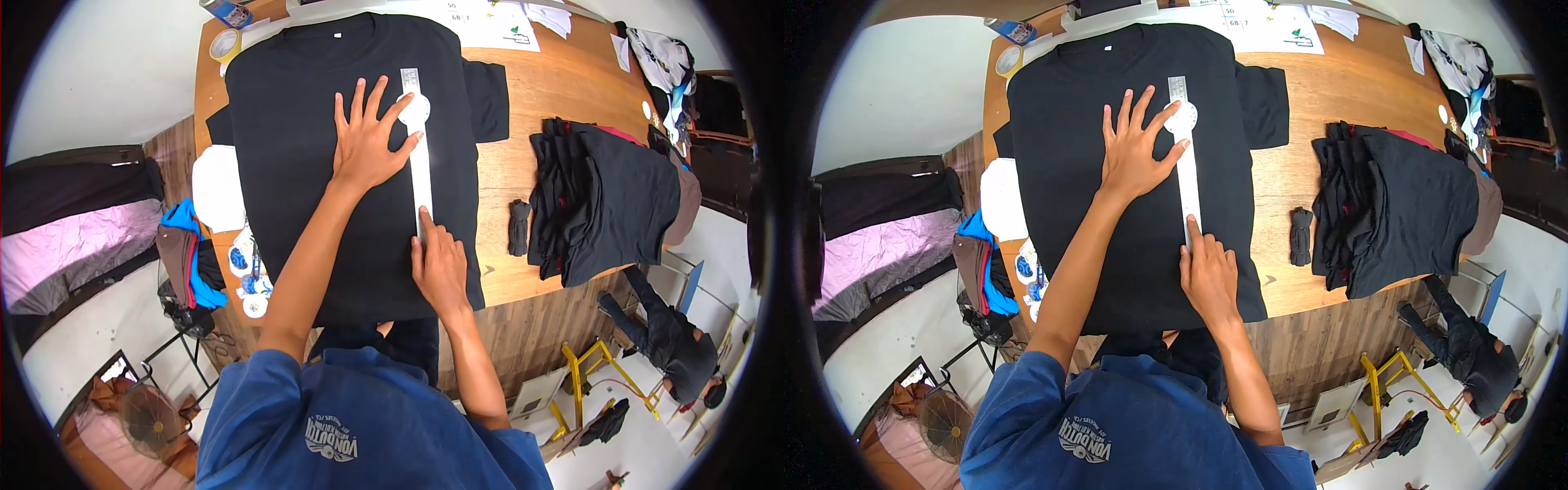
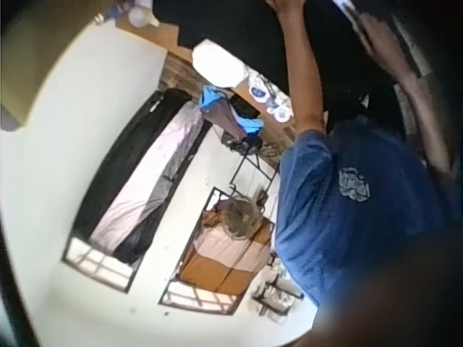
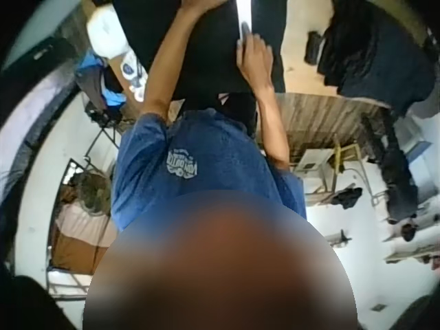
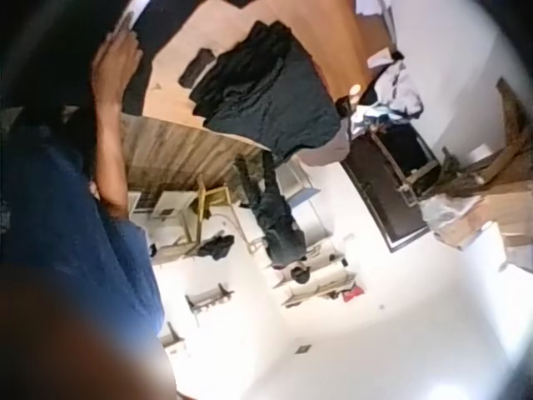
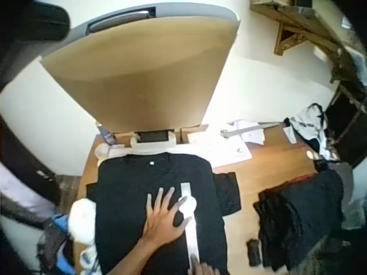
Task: Aligning a circular design on black t-shirts using a ruler and applying them with a heat press.
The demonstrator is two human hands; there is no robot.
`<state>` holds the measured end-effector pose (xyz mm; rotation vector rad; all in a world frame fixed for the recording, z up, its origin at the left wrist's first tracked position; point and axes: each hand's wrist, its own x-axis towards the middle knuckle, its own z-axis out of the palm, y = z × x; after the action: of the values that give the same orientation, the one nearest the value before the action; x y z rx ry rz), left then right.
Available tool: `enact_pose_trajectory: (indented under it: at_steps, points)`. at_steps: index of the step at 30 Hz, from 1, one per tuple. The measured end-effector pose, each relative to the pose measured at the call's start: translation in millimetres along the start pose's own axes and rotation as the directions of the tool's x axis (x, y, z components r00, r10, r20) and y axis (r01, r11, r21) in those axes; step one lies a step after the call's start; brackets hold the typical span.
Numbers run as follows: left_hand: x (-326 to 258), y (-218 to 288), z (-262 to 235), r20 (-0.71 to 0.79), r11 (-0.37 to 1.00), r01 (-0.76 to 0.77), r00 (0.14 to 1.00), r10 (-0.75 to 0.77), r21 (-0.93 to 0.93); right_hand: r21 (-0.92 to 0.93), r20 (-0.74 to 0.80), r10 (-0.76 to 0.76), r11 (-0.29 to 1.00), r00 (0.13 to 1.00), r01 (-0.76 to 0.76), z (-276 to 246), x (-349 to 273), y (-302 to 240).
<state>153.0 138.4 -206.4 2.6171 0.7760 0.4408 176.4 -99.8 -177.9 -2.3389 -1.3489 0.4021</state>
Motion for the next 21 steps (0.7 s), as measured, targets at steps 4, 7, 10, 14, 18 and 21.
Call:
enact_pose_trajectory:
  at_steps: [4,7,10,14,18,21]
  points:
    - [0.3,0.4,0.8,-0.074,0.999,0.019,0.997,-0.017,0.029,-0.042,0.055,0.059,0.998,0.997,-0.056,0.1,-1.0,1.0]
    - [0.7,0.0,1.7,-0.084,0.999,0.019,0.996,-0.016,0.033,-0.036,0.058,0.061,0.998,0.996,-0.059,0.7,-1.4,1.3]
    - [0.4,0.2,1.9,-0.081,0.999,0.021,0.997,-0.019,0.026,-0.023,0.063,0.059,0.998,0.996,-0.058,0.0,-0.2,0.8]
    - [0.9,1.4,1.7,-0.084,0.999,0.023,0.996,-0.020,0.037,-0.001,0.005,-0.006,1.000,1.000,0.006,-4.1,3.0,-1.3]
    - [1.0,1.1,2.0,-0.020,1.000,-0.002,1.000,0.003,0.015,0.007,0.001,0.019,1.000,1.000,-0.019,-7.4,6.3,-3.4]
    - [1.1,-0.6,3.4,-0.047,1.000,0.002,0.999,-0.001,0.012,0.051,-0.013,0.039,0.998,0.999,-0.038,-8.1,7.9,-1.7]
